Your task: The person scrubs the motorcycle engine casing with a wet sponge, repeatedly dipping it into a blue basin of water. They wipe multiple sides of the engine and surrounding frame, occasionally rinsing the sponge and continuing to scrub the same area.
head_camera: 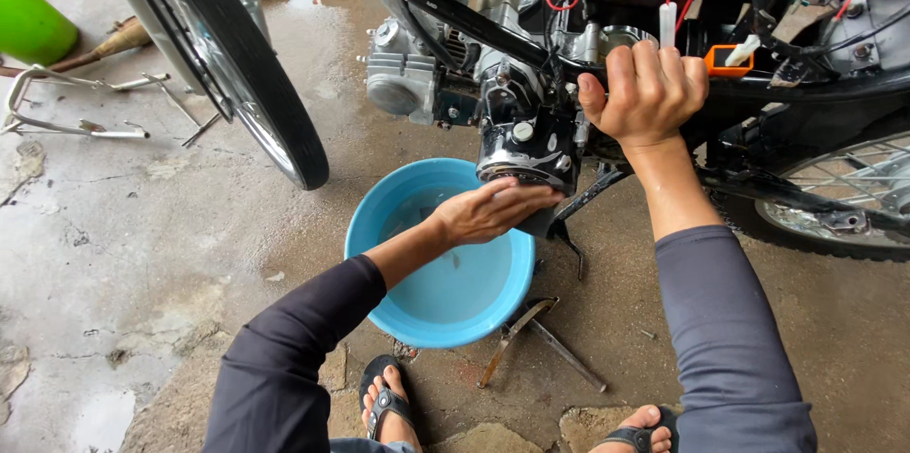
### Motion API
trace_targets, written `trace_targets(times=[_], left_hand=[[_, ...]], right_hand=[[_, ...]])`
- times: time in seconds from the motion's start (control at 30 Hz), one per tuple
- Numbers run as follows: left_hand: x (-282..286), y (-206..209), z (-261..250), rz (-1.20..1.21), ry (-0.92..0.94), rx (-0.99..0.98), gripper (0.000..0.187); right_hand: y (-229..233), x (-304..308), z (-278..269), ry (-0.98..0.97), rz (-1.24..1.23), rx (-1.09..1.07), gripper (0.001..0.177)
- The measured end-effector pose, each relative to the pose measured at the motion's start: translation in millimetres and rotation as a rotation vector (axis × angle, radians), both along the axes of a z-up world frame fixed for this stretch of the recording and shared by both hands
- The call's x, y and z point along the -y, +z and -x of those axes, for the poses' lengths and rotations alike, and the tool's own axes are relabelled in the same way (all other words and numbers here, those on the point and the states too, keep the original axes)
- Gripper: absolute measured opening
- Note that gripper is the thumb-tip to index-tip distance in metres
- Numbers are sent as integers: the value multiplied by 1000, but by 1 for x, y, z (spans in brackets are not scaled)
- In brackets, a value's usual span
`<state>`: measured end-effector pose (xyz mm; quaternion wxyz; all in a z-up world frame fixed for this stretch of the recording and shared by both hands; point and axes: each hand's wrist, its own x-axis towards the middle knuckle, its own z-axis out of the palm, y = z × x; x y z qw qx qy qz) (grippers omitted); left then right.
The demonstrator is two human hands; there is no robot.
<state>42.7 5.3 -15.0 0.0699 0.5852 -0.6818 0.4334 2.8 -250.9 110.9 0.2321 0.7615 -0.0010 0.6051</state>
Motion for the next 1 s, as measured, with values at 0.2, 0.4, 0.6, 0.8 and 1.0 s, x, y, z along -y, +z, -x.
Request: trace_targets(times=[0.2,0.4,0.6,0.8,1.0], left_hand=[[7,20,23,106,180,132,57],[-2,32,13,105,111,64,60],[8,-11,17,139,128,-77,61],[-66,-26,-22,-51,318,12,85],[7,39,-2,-12,256,127,66]], right_hand=[[3,-2,3,8,-11,-16,62],[-1,1,1,-1,12,-10,61],[2,1,5,10,9,-32,62],[1,-1,4,-9,10,-22,61],[3,-2,11,-65,13,-105,61]])
